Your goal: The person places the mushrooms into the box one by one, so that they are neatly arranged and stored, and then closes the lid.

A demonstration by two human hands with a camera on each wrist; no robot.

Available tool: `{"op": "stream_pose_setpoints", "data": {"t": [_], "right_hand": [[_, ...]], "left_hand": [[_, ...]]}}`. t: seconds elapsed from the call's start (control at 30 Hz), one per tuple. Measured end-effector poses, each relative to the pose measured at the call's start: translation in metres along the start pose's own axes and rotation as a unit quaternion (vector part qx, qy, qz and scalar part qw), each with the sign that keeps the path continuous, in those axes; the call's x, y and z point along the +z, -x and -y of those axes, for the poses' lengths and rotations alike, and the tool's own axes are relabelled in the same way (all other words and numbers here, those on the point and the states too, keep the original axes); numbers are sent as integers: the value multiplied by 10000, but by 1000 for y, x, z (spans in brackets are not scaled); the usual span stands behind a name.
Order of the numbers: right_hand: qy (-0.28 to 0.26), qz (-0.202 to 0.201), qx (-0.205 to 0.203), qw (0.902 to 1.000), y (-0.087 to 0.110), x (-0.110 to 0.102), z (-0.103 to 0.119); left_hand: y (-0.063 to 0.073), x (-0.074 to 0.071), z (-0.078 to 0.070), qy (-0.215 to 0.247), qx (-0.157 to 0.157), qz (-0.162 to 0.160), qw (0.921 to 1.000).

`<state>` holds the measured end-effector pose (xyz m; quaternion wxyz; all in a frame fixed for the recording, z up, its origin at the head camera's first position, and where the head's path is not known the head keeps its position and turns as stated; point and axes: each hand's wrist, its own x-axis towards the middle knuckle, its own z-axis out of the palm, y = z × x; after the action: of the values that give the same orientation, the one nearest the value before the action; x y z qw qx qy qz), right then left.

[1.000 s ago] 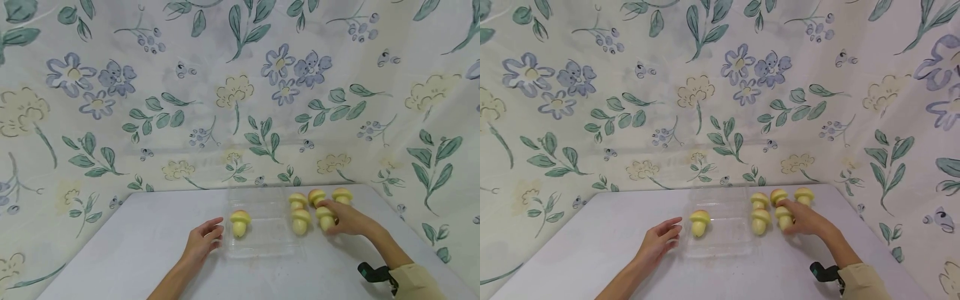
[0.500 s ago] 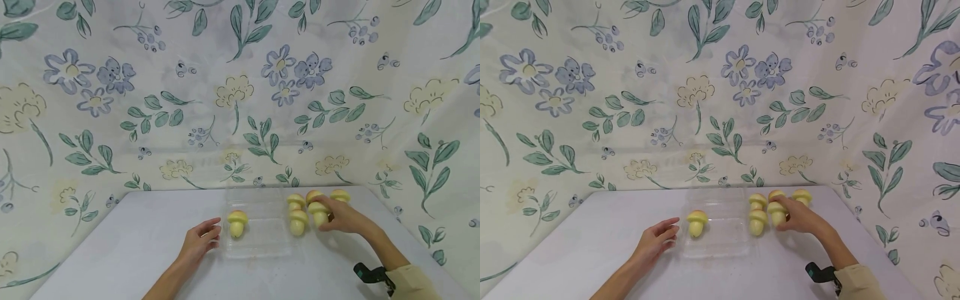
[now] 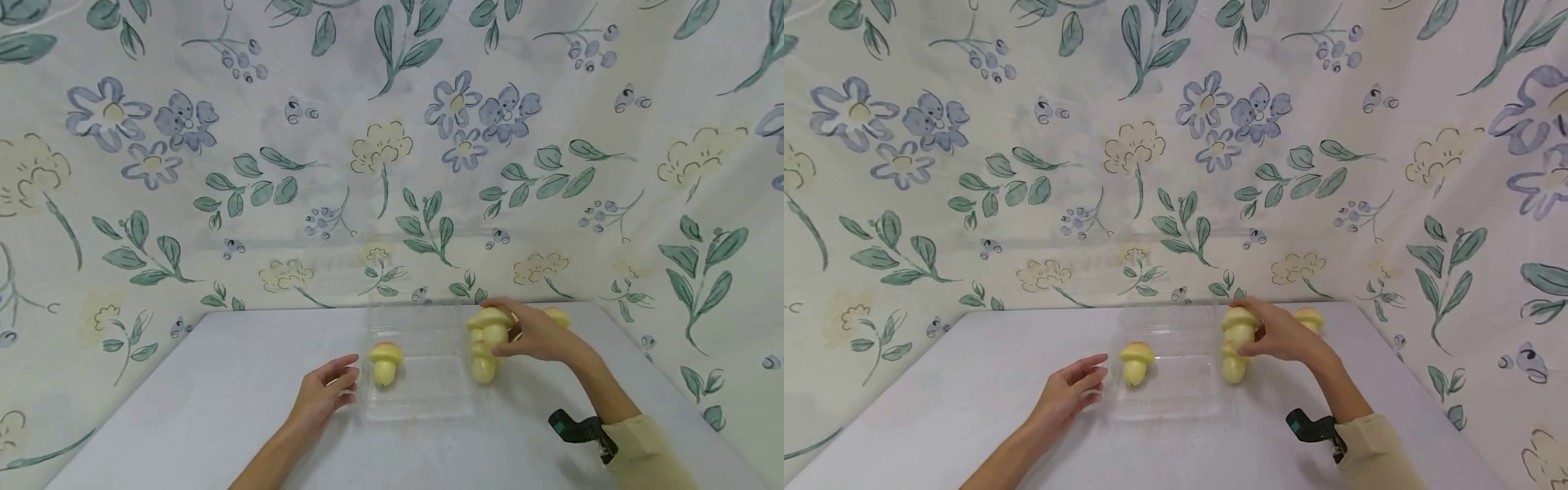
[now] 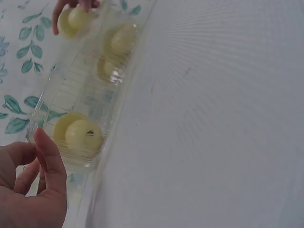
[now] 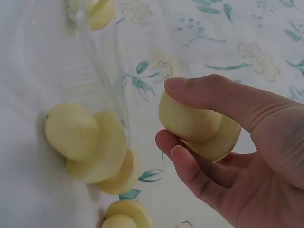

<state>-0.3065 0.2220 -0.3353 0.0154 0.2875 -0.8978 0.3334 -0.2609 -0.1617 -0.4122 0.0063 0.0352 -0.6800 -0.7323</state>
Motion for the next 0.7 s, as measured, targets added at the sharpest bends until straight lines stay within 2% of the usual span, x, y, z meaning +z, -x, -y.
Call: {"op": "stream_pose_setpoints", "data": {"t": [0.2, 0.33, 0.7], "right_hand": [[-158, -52, -144, 9998, -12, 4, 11], [-209, 50, -50, 9998, -21, 4, 19], [-259, 251, -39, 9993, -40, 18, 35]], "left_hand": [[1, -1, 0, -12, -49, 54, 10000], [-2, -2, -1, -49, -40, 105, 9999], [-2, 0, 0, -86, -112, -5, 9999]]}}
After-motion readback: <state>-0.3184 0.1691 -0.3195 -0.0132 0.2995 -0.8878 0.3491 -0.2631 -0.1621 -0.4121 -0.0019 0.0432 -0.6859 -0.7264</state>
